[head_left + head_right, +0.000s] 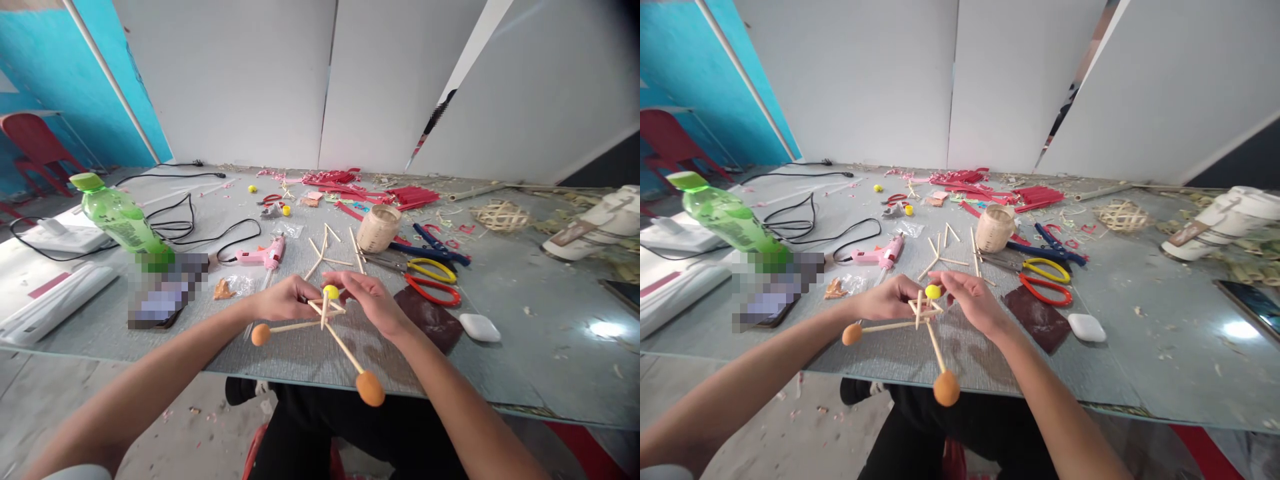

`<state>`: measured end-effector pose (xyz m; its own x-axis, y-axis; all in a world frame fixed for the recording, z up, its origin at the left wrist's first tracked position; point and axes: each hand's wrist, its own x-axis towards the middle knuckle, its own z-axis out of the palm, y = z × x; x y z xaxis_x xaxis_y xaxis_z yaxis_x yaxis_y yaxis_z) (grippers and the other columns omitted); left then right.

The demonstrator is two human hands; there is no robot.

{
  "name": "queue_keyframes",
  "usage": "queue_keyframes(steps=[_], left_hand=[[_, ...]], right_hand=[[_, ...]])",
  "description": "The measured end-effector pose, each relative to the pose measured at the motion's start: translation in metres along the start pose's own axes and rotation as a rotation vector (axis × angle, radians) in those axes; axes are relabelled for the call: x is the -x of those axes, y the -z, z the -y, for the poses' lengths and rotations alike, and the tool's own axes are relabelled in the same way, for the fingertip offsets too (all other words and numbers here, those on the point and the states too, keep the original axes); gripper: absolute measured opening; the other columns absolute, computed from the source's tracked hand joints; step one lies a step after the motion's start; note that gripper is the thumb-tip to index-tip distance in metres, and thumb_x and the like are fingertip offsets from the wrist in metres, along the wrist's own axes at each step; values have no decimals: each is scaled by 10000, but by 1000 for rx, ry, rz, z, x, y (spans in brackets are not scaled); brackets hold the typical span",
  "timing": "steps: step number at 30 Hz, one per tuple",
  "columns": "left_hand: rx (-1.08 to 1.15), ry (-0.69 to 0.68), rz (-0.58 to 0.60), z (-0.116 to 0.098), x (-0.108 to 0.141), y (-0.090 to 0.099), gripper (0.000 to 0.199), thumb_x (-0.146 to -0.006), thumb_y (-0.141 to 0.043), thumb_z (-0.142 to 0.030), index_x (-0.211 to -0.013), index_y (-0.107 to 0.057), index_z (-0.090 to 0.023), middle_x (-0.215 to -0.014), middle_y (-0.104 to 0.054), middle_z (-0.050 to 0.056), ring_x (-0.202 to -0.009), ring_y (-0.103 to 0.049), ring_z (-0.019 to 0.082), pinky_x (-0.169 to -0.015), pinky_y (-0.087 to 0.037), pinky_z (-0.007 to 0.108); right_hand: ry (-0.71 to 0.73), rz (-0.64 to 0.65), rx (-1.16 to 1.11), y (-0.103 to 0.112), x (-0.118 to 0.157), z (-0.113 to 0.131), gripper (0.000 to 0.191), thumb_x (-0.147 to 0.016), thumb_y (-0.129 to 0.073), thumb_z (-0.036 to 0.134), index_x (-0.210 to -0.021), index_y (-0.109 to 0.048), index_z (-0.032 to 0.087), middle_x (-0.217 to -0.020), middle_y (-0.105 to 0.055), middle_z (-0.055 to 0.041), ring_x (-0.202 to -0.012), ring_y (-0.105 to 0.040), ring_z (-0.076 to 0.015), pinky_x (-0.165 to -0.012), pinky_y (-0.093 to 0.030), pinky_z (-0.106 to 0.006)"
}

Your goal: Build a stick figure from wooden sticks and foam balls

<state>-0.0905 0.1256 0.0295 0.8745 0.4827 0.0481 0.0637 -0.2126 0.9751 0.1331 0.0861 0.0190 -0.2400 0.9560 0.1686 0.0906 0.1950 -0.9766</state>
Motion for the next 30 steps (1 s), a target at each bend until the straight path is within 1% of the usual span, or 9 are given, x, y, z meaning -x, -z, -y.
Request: queue_keyframes(steps=[3,7,10,14,18,21,23,26,30], left_hand=[[65,22,31,-6,1,-2,312,-902,-764,-374,-726,-701,-124,-658,-460,-37,-636,-366,86,-575,-324,214],[83,46,65,-11,2,-6,363,-895,-780,-394,-682,-667,-122,-640,-449,-39,-615,-359,81,-563,-321,215],[101,43,103,-8,1,-7,391,-885,-793,-396,-658,-636,-119,-625,-419,-49,-598,-339,75,-556,-313,217],[136,34,114,-1,1,-7,412,-865,-817,-425,-657,-645,-113,-626,-415,-50,-603,-350,79,-556,-325,217],[182,45,119,1,2,-6,349,-860,-820,-429,-759,-726,-109,-665,-496,-33,-623,-402,85,-588,-377,218],[177,66,118,-2,2,-6,369,-861,-818,-422,-709,-700,-107,-639,-463,-42,-609,-376,78,-571,-351,210],[173,67,113,-3,2,-7,386,-860,-819,-424,-680,-683,-110,-616,-423,-53,-597,-348,73,-551,-319,206],[168,69,117,-4,2,-7,386,-848,-827,-435,-690,-692,-109,-619,-430,-53,-596,-351,72,-550,-314,207],[149,86,117,-5,2,-8,385,-846,-823,-452,-727,-713,-102,-634,-464,-44,-606,-379,77,-560,-335,211]], right_hand=[[86,-73,24,-3,0,0,512,-961,-565,700,-1070,-839,282,-861,-742,-44,-723,-617,-166,-663,-513,-305],[100,56,-153,-7,-1,-5,534,-789,-753,741,-1067,-834,293,-769,-656,-4,-670,-557,-139,-621,-479,-280],[82,144,-265,-10,-3,-10,512,-700,-862,679,-1020,-835,280,-730,-641,15,-642,-549,-125,-599,-481,-267],[94,207,-339,-10,-4,-14,469,-698,-899,606,-990,-838,244,-738,-665,4,-644,-554,-116,-587,-484,-255],[64,237,-357,-9,-3,-11,428,-683,-933,544,-987,-842,257,-774,-677,3,-681,-568,-116,-603,-482,-246],[36,237,-333,-8,-1,-6,369,-696,-935,510,-946,-845,253,-759,-668,7,-679,-558,-116,-607,-471,-249],[31,229,-312,-8,-1,-4,342,-711,-927,505,-916,-843,245,-747,-667,6,-672,-549,-117,-605,-460,-254],[45,220,-271,-8,0,-1,302,-747,-904,506,-872,-834,239,-734,-660,7,-661,-533,-114,-602,-438,-255],[26,217,-235,-7,0,-1,352,-735,-894,558,-842,-825,230,-713,-646,4,-652,-515,-122,-598,-418,-266]])
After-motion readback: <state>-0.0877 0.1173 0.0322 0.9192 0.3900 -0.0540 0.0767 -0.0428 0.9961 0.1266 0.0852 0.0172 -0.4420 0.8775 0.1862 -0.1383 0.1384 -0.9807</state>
